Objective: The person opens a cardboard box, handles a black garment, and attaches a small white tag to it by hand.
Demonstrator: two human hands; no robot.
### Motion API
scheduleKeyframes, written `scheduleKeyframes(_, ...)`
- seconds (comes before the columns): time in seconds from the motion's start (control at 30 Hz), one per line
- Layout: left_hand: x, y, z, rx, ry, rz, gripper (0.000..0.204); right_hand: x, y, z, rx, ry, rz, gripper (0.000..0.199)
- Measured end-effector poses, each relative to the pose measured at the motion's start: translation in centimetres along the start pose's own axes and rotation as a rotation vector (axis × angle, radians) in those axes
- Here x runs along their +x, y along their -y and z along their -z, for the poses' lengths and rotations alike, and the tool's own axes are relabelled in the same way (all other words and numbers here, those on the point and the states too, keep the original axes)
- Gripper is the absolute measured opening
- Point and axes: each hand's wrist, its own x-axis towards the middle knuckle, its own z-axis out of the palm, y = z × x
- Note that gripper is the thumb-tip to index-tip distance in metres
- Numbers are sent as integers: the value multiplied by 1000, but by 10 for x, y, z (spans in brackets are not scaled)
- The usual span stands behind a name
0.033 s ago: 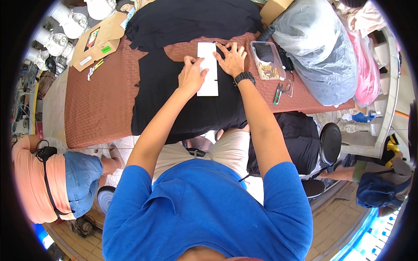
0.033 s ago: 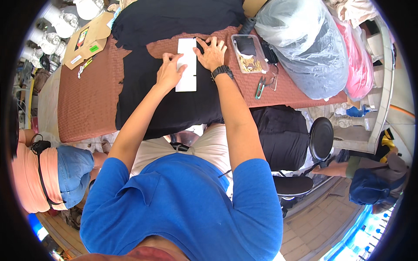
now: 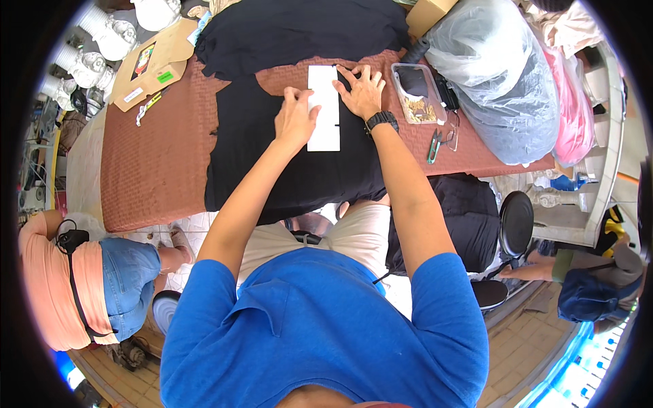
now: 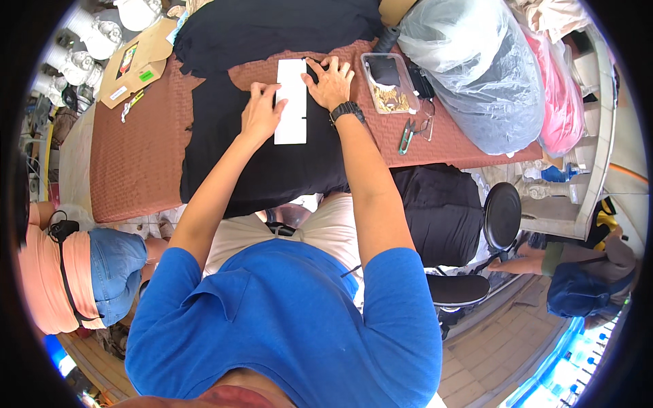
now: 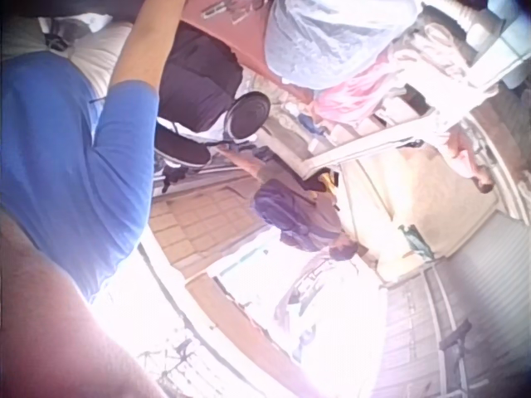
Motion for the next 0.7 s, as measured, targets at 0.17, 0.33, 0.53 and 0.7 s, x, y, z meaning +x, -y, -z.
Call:
scheduleKeyframes(0.17, -8, 46, 5, 37, -26, -337, 36, 2, -2, -2, -7, 17, -10, 47)
scheduleKeyframes(0.33, -16, 51, 7, 1, 0, -372, 39, 2, -3, -4, -15, 38, -19, 47)
scheduleKeyframes(0.53, -15, 57, 7, 1, -13, -395, 43, 1, -1, -2, -5, 33, -14, 47)
scheduleKeyframes(0.7, -15, 56, 3, 12, -33, -392, 45, 1, -2, -2, 0, 27, -8, 47)
